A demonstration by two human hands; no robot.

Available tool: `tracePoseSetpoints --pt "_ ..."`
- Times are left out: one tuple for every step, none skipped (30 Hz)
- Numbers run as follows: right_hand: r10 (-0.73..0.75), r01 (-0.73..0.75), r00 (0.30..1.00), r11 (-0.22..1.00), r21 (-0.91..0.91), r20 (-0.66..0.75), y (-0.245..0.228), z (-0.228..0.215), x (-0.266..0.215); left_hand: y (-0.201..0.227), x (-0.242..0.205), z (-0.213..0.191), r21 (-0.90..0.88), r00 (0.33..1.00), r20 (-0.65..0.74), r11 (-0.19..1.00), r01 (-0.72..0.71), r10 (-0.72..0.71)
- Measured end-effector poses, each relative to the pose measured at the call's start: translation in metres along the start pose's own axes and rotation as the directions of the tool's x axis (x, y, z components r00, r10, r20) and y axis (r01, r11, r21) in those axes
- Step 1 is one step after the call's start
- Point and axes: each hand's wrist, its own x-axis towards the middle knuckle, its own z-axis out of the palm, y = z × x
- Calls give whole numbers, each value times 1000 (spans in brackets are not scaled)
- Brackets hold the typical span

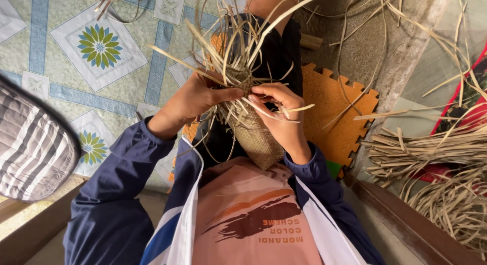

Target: Weaving dried plant fibers into a cylindrical structure by hand, threading individual strands through the weave.

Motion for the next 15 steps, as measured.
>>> tracePoseSetpoints --pt "18 -18 1000 999 31 -6 2 1 -1 0 0 1 -15 1000 -11 1000 17 -17" --pt "20 -19 1000 999 29 -5 2 0 -2 0 0 1 -17 1000 -11 1000 18 -18" --pt "23 -22 1000 998 62 -16 2 0 -4 -1 0 2 -21 1000 -4 999 29 -29" --pt "26 -23 999 995 94 -26 2 1 -4 -1 0 2 -24 999 2 999 40 -40" --pt "27 -24 999 995 94 -23 -2 0 -6 5 -5 5 -26 999 0 999 40 -40" --pt "21 -17 999 997 78 -43 -5 0 -5 12 -9 7 8 1000 1 1000 30 -30" --pt "15 -11 998 998 62 -64 -10 0 -5 19 -13 9 43 1000 3 999 20 -20" --pt "3 1 998 998 62 -65 -18 -3 -3 29 -16 16 48 1000 1 999 10 -10" --pt "-103 100 987 994 -32 -123 -26 -5 -2 39 -19 23 55 996 -76 997 -51 55" --pt "-213 192 962 973 -131 -170 -35 -7 -1 49 -23 29 64 981 -154 992 -111 120" --pt "-225 205 960 970 -131 -169 -41 -5 4 48 -22 31 70 979 -156 990 -123 132" --pt "-297 263 936 947 -184 -191 -47 -4 10 47 -21 33 110 953 -215 975 -192 212" --pt "-367 317 906 918 -239 -210 -54 -3 16 46 -20 35 153 918 -269 954 -257 291" --pt "-385 335 899 911 -239 -207 -53 -2 20 44 -16 36 160 911 -272 948 -274 309" --pt "-408 361 888 904 -229 -212 -51 -2 25 41 -12 37 165 888 -298 935 -313 350"
